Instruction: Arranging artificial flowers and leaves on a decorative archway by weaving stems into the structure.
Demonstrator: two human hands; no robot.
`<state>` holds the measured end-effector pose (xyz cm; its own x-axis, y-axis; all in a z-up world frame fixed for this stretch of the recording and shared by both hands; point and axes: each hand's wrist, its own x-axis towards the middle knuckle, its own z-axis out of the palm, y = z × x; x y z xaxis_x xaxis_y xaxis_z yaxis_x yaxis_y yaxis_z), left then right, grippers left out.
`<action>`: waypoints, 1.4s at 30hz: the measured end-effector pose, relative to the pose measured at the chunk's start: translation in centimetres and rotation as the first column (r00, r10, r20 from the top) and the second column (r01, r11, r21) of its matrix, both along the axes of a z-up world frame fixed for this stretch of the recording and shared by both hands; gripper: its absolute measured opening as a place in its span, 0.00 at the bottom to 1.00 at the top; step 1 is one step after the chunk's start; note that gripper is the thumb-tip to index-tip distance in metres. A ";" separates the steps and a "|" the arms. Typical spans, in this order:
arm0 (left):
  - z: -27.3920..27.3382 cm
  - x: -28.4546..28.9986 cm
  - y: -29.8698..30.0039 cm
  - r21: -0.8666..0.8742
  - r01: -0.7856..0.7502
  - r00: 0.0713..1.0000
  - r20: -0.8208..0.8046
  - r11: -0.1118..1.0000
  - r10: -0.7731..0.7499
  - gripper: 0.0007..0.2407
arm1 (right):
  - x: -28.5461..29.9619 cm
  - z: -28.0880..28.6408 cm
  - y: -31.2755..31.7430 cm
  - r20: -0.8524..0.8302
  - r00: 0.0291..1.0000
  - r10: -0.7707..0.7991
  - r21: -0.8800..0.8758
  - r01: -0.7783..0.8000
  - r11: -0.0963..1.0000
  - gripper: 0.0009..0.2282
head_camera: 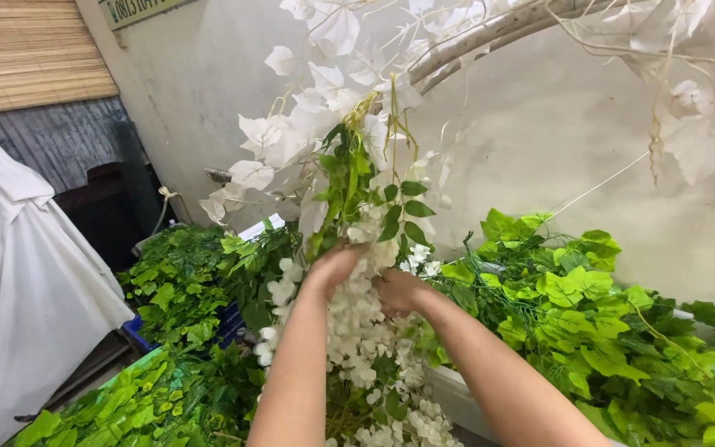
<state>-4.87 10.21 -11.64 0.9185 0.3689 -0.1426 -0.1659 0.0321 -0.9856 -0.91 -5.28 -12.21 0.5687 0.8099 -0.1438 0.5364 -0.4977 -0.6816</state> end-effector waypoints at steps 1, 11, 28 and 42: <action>0.5 -1.0 -0.3 0.502 0.160 0.972 -0.231 0.850 -0.046 0.23 | 0.4 0.0 -0.6 -0.003 1.000 -0.004 -0.014 0.004 1.000 0.26; 3.6 -11.1 -0.4 0.065 0.253 0.956 -0.172 -0.965 0.239 0.24 | 6.7 -2.9 -3.1 -0.102 0.975 -0.199 0.054 0.205 0.977 0.30; 5.0 -7.1 -3.4 -0.214 0.933 0.304 0.042 -0.289 0.952 0.34 | 2.5 3.5 -3.7 -0.111 0.945 -0.309 0.815 0.264 0.515 0.26; 6.3 -3.1 -2.0 -0.252 0.870 0.435 -0.013 -0.424 0.900 0.47 | 1.3 3.0 -1.5 -0.129 0.944 -0.303 0.619 0.315 0.719 0.20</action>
<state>-8.01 8.19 -5.33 0.7536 0.6565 0.0331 0.1848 -0.2600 0.9478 0.41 -6.73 -9.22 0.8057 0.5004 0.3169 0.4145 -0.0943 -0.9051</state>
